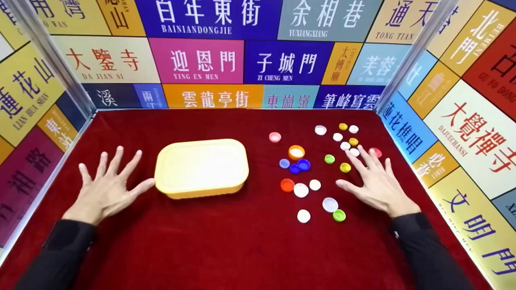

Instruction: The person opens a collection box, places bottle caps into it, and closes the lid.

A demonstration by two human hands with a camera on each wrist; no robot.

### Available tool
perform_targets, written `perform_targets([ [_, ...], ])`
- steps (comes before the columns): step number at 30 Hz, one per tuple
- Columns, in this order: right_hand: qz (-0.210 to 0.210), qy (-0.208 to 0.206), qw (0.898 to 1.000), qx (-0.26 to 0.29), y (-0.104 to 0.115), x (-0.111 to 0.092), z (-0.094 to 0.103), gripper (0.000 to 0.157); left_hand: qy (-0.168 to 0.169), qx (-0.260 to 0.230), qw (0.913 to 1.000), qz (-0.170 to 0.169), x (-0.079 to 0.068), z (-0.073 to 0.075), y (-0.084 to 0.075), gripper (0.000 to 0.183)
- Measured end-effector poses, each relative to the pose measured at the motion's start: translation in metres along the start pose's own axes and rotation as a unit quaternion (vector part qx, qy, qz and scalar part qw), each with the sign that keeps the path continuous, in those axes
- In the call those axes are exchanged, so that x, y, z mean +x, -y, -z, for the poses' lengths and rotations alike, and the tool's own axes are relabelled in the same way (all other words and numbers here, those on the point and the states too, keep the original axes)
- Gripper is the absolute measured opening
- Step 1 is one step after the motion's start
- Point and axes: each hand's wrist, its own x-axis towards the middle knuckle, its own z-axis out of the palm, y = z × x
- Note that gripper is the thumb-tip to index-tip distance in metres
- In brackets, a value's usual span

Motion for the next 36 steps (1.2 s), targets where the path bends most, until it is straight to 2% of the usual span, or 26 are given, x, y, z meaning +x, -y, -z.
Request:
perform_targets([
  [11, 0.003, 0.000, 1.000, -0.002, 0.001, 0.002, 0.000, 0.102, -0.005, -0.002, 1.0000, -0.001, 0.001, 0.001, -0.003, 0.104],
  [18, 0.007, -0.017, 1.000, -0.006, 0.009, 0.004, 0.000, 0.098, -0.015, -0.015, 0.9998, -0.003, 0.001, 0.002, -0.011, 0.103],
  [29, 0.022, -0.031, 0.999, 0.008, 0.041, 0.018, -0.004, 0.092, -0.024, -0.055, 0.9982, 0.001, 0.008, 0.007, -0.039, 0.104],
  [36, 0.038, -0.022, 0.998, 0.054, 0.071, 0.033, -0.009, 0.091, -0.019, -0.075, 0.9969, 0.015, 0.013, 0.008, -0.058, 0.106],
])
